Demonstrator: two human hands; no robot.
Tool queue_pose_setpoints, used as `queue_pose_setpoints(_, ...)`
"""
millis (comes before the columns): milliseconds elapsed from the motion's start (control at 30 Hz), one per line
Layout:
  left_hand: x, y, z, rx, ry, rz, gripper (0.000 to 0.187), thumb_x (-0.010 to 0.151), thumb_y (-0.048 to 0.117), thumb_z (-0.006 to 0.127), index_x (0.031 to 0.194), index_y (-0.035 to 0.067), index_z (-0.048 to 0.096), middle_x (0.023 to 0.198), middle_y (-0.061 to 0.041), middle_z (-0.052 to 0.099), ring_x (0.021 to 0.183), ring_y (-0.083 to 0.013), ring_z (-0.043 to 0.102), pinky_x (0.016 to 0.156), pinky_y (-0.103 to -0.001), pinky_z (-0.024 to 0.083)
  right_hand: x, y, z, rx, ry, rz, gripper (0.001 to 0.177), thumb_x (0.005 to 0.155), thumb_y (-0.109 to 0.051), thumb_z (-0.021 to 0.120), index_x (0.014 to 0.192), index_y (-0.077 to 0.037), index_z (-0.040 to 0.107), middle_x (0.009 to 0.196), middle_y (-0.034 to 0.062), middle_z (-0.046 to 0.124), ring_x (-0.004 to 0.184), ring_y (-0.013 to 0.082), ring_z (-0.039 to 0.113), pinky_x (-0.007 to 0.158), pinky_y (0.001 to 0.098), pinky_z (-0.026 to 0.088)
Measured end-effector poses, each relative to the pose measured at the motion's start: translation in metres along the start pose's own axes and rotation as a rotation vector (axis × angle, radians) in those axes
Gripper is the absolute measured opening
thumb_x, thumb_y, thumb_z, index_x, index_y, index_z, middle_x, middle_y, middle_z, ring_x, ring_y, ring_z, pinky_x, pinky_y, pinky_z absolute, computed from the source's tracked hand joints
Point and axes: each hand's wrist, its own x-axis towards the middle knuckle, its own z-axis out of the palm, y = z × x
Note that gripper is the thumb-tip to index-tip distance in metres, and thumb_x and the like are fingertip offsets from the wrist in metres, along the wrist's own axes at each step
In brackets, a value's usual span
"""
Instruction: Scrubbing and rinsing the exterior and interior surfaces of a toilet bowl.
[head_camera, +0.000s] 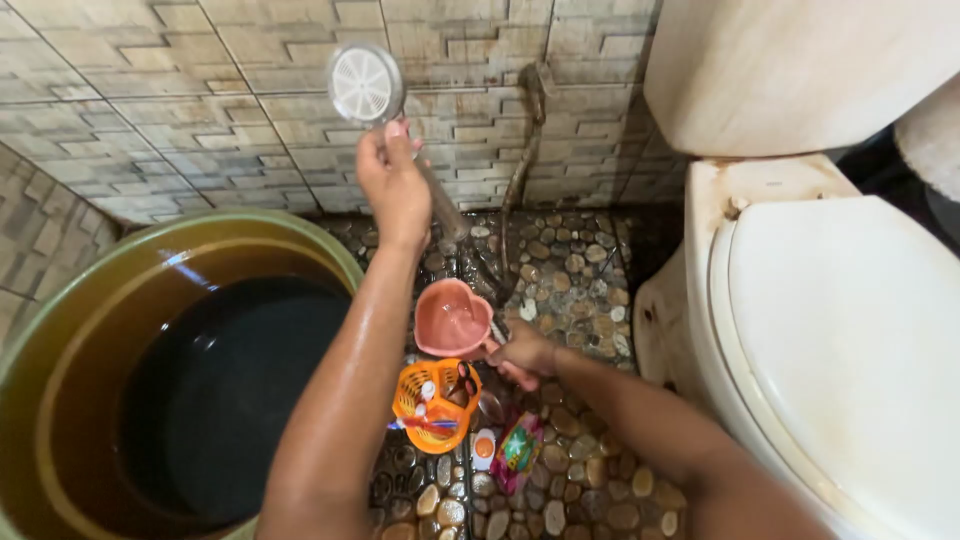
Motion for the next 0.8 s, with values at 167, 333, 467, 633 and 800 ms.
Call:
queue_pose_setpoints(167,0.047,0.003,-0.004,-0.213,0.133,-0.299,0.023,0.102,0.022,0.060,0.109,0.001,0.055,0.108,-0.009,0.071,0.086,-0.0182,0.064,0.065,-0.032,0.055,-0.097,-0.093,-0.027,-0.192,-0.006,-0.004,0.037,0.092,-0.019,0.074,0.120,0.002,0.061,0.080,0.0107,0.071,0.055,0.0158,0.065,0.048,0.0332,0.054)
queue_pose_setpoints(333,0.080,0.051,0.048,-0.121,0.131,-0.419,0.040,0.098,0.023,0.066,0.128,0.006,0.045,0.117,-0.006,0.067,0.094,-0.0117,0.068,0.064,-0.030,0.055,-0.199,-0.164,-0.023,-0.174,0.098,0.197,0.059,0.077,-0.004,0.077,0.132,-0.009,0.058,0.077,0.0106,0.073,0.053,0.0193,0.065,0.051,0.0345,0.057)
queue_pose_setpoints(467,0.097,0.100,0.107,-0.101,0.079,-0.526,0.050,0.102,0.036,0.058,0.142,0.011,0.040,0.115,-0.007,0.065,0.086,-0.0115,0.064,0.059,-0.027,0.051,-0.270,-0.186,-0.049,-0.058,0.069,0.051,0.050,0.074,0.002,0.077,0.122,-0.005,0.064,0.084,0.0013,0.069,0.067,0.0128,0.065,0.061,0.0307,0.058)
queue_pose_setpoints(633,0.096,0.140,0.153,0.045,-0.042,-0.636,0.052,0.102,0.035,0.058,0.143,0.011,0.036,0.114,-0.010,0.068,0.086,-0.0126,0.067,0.058,-0.028,0.052,-0.382,-0.296,-0.059,0.015,0.211,0.166,0.043,0.068,0.008,0.079,0.109,-0.003,0.068,0.080,0.0005,0.070,0.070,0.0151,0.067,0.065,0.0313,0.058)
queue_pose_setpoints(800,0.072,0.176,0.203,0.076,-0.297,-0.485,0.055,0.104,0.029,0.062,0.142,0.003,0.034,0.108,-0.021,0.066,0.081,-0.0244,0.063,0.064,-0.035,0.052,-0.443,-0.426,-0.071,-0.406,0.654,0.066,0.035,0.073,-0.010,0.091,0.091,0.002,0.064,0.076,0.0130,0.064,0.067,0.0165,0.059,0.065,0.0317,0.054)
